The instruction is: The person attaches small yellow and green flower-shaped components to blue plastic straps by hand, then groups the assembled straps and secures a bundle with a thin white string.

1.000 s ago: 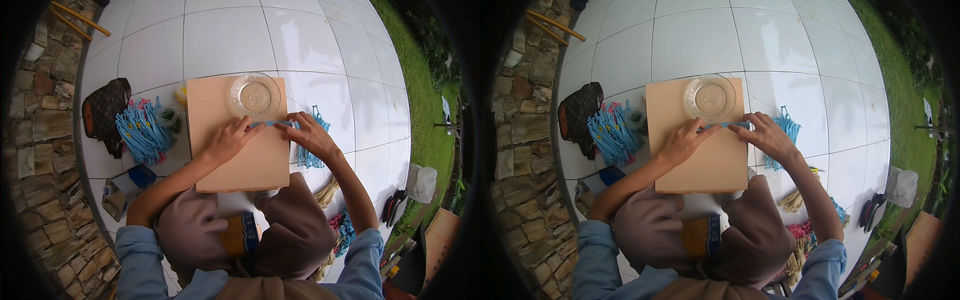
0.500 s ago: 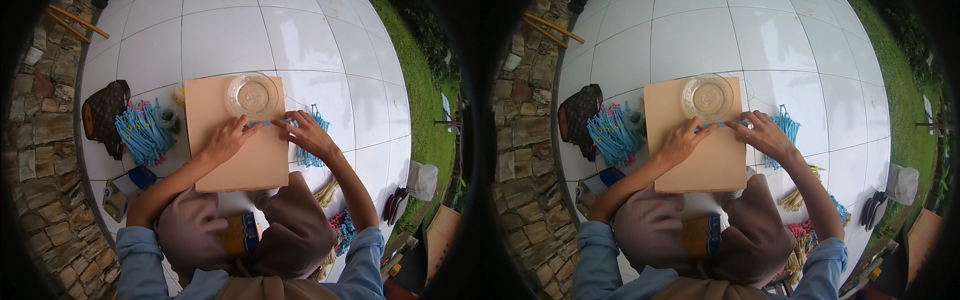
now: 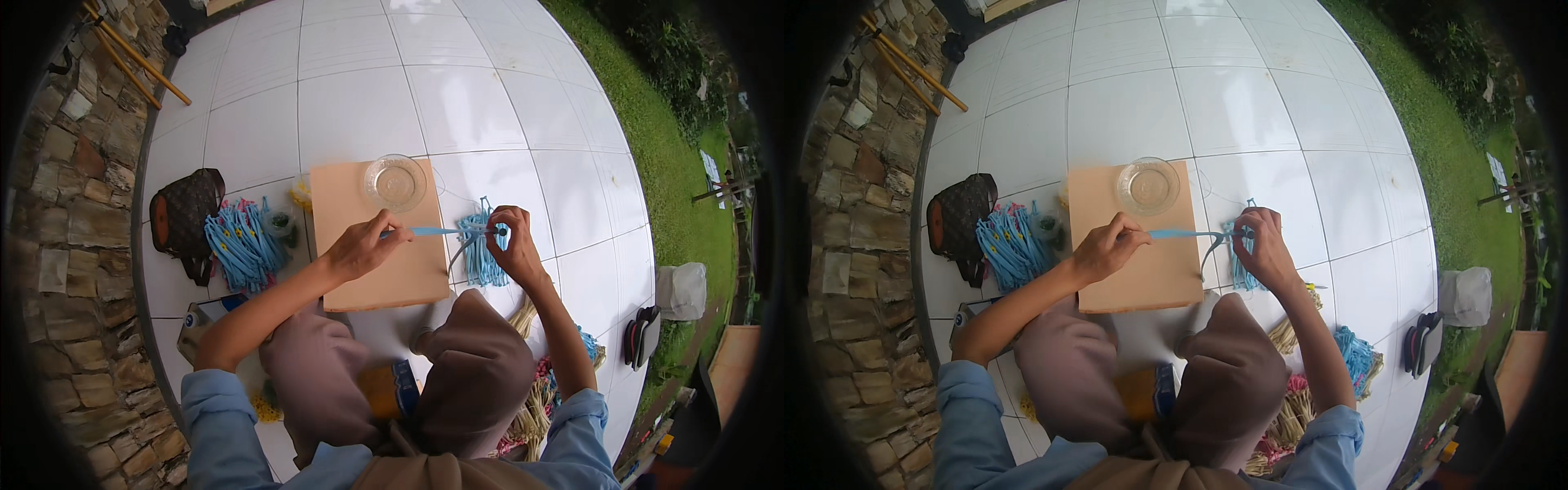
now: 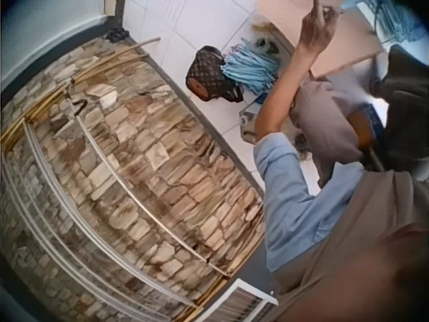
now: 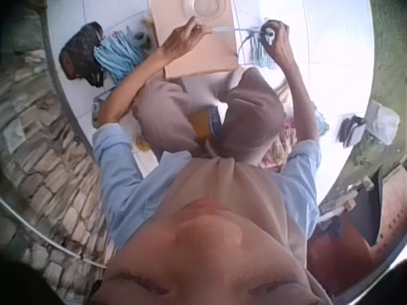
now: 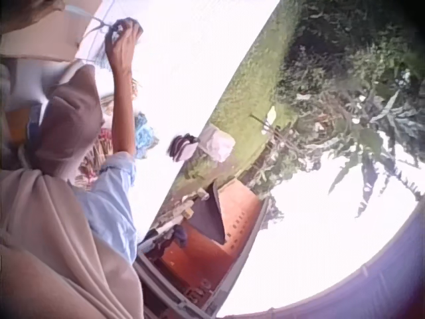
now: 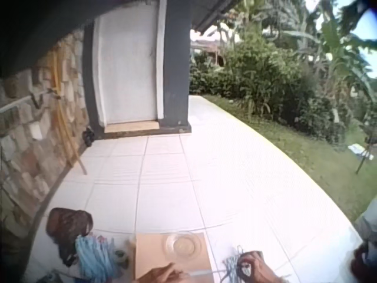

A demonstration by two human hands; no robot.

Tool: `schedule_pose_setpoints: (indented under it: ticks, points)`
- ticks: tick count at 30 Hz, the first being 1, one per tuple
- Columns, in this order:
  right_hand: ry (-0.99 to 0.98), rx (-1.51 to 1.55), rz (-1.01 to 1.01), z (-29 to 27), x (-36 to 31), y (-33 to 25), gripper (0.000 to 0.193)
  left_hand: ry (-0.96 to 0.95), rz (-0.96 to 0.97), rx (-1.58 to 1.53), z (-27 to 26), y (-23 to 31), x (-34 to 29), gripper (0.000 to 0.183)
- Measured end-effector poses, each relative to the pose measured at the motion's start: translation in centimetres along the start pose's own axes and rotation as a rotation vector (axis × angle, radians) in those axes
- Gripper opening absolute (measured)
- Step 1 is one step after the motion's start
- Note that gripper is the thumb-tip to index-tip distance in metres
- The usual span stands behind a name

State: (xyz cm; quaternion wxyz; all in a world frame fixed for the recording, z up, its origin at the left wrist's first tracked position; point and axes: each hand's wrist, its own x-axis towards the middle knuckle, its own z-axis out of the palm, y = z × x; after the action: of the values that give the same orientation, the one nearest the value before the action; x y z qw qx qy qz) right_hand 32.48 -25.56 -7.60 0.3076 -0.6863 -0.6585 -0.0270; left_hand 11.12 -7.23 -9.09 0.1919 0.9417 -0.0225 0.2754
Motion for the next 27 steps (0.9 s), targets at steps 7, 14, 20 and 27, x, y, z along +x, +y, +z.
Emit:
schedule_pose_setpoints:
  ticks: [7, 14, 20, 27]
  points:
    - [0.026, 0.229, 0.092, -10.5, 6.3, -8.9, 0.038, 0.289, -0.148, -0.127, -9.6, 3.9, 4.8, 0.02]
    - [-0.205, 0.37, 0.067, -3.2, 1.9, -5.3, 0.033, -0.384, -0.517, -0.166, 0.5, -2.4, -4.1, 0.051]
    - [-0.099, 0.416, 0.109, -1.5, -2.5, -2.6, 0.038, -0.68, -0.542, 0.163, 3.0, 0.5, -6.5, 0.07]
    - [-0.054, 0.472, 0.35, -1.1, -1.5, -0.9, 0.042, -0.493, -0.524, 0.342, 5.5, 3.4, -7.7, 0.076]
